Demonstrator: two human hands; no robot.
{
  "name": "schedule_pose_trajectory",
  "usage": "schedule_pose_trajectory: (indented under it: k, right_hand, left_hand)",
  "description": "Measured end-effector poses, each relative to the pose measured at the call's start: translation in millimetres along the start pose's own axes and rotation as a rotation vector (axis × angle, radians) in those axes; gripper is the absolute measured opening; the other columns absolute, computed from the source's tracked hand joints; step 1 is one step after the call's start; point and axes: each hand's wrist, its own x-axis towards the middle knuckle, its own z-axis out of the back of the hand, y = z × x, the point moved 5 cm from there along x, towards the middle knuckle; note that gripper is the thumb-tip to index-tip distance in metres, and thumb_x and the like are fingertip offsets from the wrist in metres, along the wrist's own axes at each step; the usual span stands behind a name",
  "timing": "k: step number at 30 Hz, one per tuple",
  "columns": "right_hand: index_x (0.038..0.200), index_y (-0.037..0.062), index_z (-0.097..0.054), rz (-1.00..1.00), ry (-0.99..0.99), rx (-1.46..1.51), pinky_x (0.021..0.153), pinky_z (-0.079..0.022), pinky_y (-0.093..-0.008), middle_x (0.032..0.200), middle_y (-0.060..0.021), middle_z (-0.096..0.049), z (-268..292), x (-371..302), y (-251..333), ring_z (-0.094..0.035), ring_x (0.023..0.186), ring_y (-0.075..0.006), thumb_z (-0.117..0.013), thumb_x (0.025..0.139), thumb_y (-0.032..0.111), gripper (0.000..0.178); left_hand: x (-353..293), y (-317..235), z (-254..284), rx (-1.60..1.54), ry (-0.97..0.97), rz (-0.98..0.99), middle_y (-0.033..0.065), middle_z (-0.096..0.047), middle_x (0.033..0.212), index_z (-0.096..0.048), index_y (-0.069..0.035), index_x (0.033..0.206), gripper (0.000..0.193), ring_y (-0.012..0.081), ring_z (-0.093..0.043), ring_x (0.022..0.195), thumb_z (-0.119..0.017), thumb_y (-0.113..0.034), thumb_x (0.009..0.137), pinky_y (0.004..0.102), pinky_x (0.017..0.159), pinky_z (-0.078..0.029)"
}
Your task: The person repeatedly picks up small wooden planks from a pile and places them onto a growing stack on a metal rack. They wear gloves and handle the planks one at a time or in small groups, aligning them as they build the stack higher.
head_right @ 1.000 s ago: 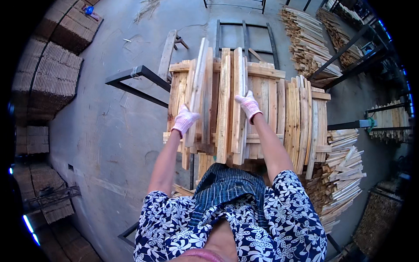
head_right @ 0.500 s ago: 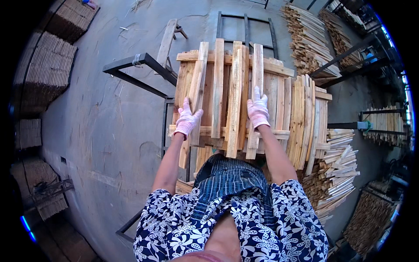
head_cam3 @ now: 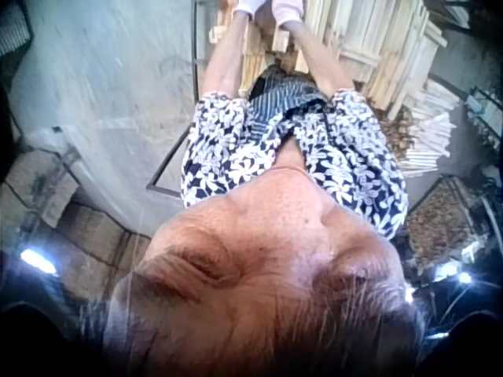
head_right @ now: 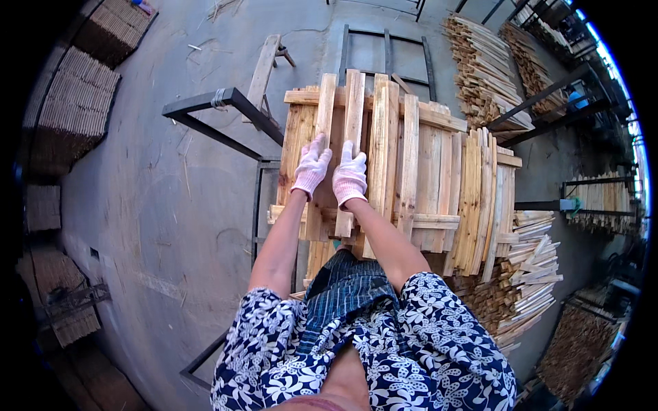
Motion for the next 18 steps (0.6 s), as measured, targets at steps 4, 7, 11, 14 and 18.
schedule_pose_trajectory:
  k: [4,7,11,14,18]
  right_hand:
    - [0.159,0.0213,-0.024,0.024,-0.012,0.054,0.099,-0.051,-0.0528,0.144,-0.0281,-0.036,-1,-1,-2,-0.053,0.124,-0.0472,-0.057,0.097,0.025,0.071]
    - [0.155,0.0134,-0.029,0.135,0.09,0.018,0.103,-0.046,-0.0558,0.144,-0.0272,-0.038,27,-9,-4,-0.046,0.131,-0.0473,-0.066,0.092,0.03,0.075]
    - [0.149,0.0112,-0.037,0.171,-0.348,-0.329,0.093,-0.05,-0.0504,0.125,-0.0157,-0.05,73,-18,-29,-0.055,0.112,-0.0371,-0.075,0.085,0.034,0.077]
    - [0.147,0.0122,-0.04,0.153,-0.18,-0.3,0.091,-0.052,-0.0496,0.124,-0.0185,-0.049,58,-11,-54,-0.058,0.108,-0.0382,-0.074,0.086,0.03,0.072]
    - [0.146,0.0117,-0.047,0.246,-0.324,0.184,0.099,-0.049,-0.0447,0.127,-0.0229,-0.045,69,-11,-82,-0.055,0.113,-0.0419,-0.073,0.084,0.017,0.068]
  left_hand:
    - [-2,28,-1,-0.216,-0.012,0.198,0.0272,-0.046,0.151,-0.032,-0.003,0.157,0.073,0.0354,-0.045,0.141,-0.053,-0.045,0.101,0.0378,0.114,-0.036]
    - [-7,16,5,-0.254,0.17,0.308,0.0286,-0.043,0.153,-0.033,-0.003,0.156,0.073,0.0375,-0.045,0.141,-0.052,-0.047,0.101,0.0391,0.114,-0.036]
    - [-14,-39,31,0.205,-0.182,0.073,0.0281,-0.058,0.134,-0.046,0.001,0.144,0.061,0.0435,-0.057,0.122,-0.062,-0.033,0.096,0.0459,0.104,-0.046]
    - [-25,-92,14,0.014,-0.322,-0.401,0.0249,-0.064,0.112,-0.057,-0.002,0.132,0.041,0.0399,-0.063,0.105,-0.062,-0.019,0.096,0.0477,0.092,-0.052]
    - [-30,-111,-20,-0.167,-0.209,-0.396,0.0238,-0.065,0.113,-0.061,-0.003,0.126,0.03,0.0399,-0.065,0.102,-0.059,-0.012,0.097,0.045,0.09,-0.054]
